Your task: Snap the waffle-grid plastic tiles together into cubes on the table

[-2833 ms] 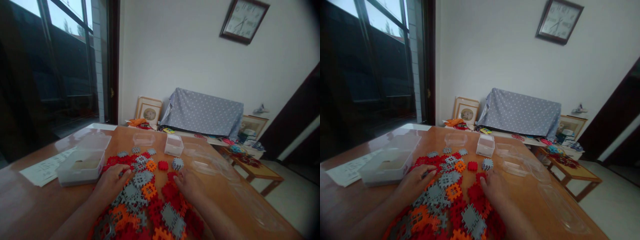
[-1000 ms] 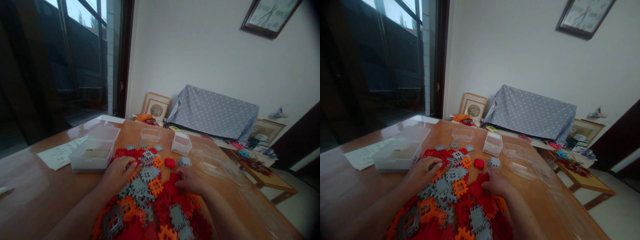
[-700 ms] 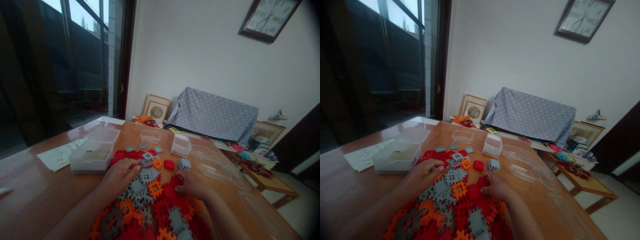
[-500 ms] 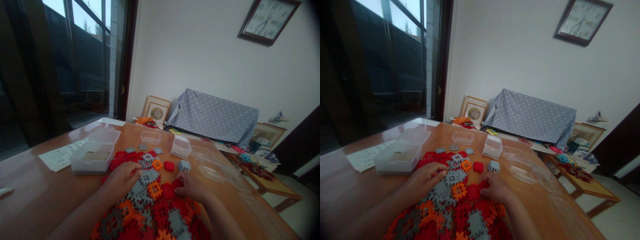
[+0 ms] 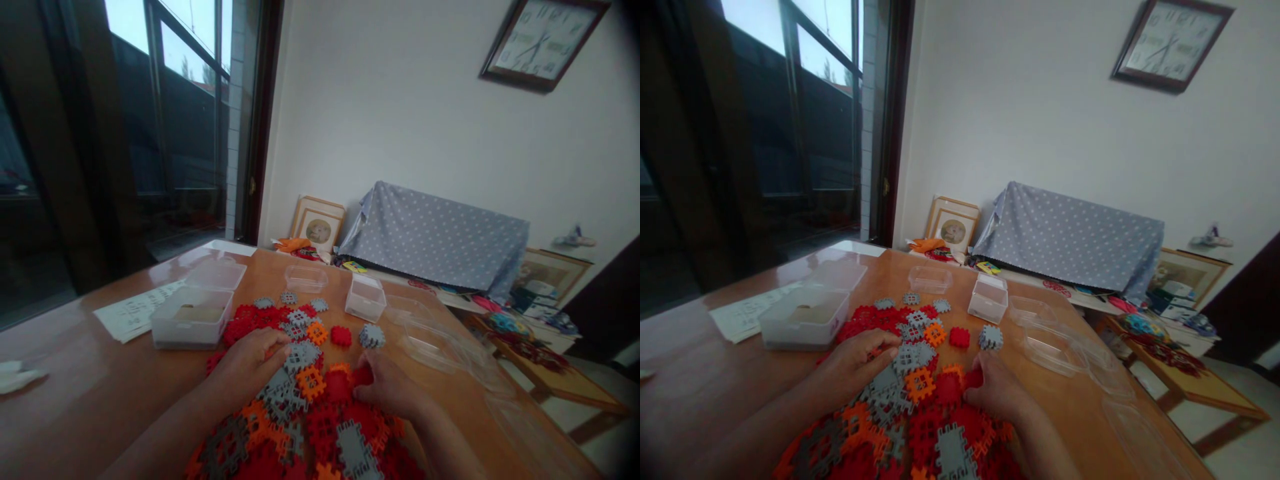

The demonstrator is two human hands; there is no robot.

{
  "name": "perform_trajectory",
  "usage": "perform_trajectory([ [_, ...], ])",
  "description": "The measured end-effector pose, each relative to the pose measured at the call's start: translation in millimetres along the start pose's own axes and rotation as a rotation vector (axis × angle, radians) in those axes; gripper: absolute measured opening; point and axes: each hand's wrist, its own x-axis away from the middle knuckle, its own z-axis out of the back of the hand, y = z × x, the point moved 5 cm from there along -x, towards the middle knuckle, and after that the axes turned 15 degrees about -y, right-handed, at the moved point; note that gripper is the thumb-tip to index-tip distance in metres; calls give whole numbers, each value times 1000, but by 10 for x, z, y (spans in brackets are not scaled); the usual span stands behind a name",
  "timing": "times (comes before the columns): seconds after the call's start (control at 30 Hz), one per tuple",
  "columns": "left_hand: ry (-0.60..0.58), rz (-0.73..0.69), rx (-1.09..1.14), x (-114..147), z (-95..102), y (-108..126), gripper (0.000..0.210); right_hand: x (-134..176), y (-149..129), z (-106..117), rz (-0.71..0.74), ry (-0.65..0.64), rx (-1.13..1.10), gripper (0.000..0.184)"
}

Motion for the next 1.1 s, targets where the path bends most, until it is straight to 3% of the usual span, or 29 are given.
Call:
perform_trajectory([
  [0.13,4,17,91,-10,-39,-2,29,-25,-13,27,81,35,-133,25],
  [0.33,-35,48,323,-42,-138,-4,34,10,-255,138,279,148,-540,27],
  [0.5,-58,52,460,-42,-207,17,43,58,-562,-19,444,7,-887,40],
  [0.67,-161,15,567,-11,-290,140,34,133,-871,-206,536,-156,-1082,43],
  [0.8,-201,56,690,-14,-330,193,22,145,-1036,-318,557,-107,-1004,41],
  [0.97,-93,206,726,-12,-249,132,20,120,-1031,-374,439,262,-552,44],
  [1.1,-121,207,768,-1,-237,140,20,175,-1063,-357,433,443,-227,49],
])
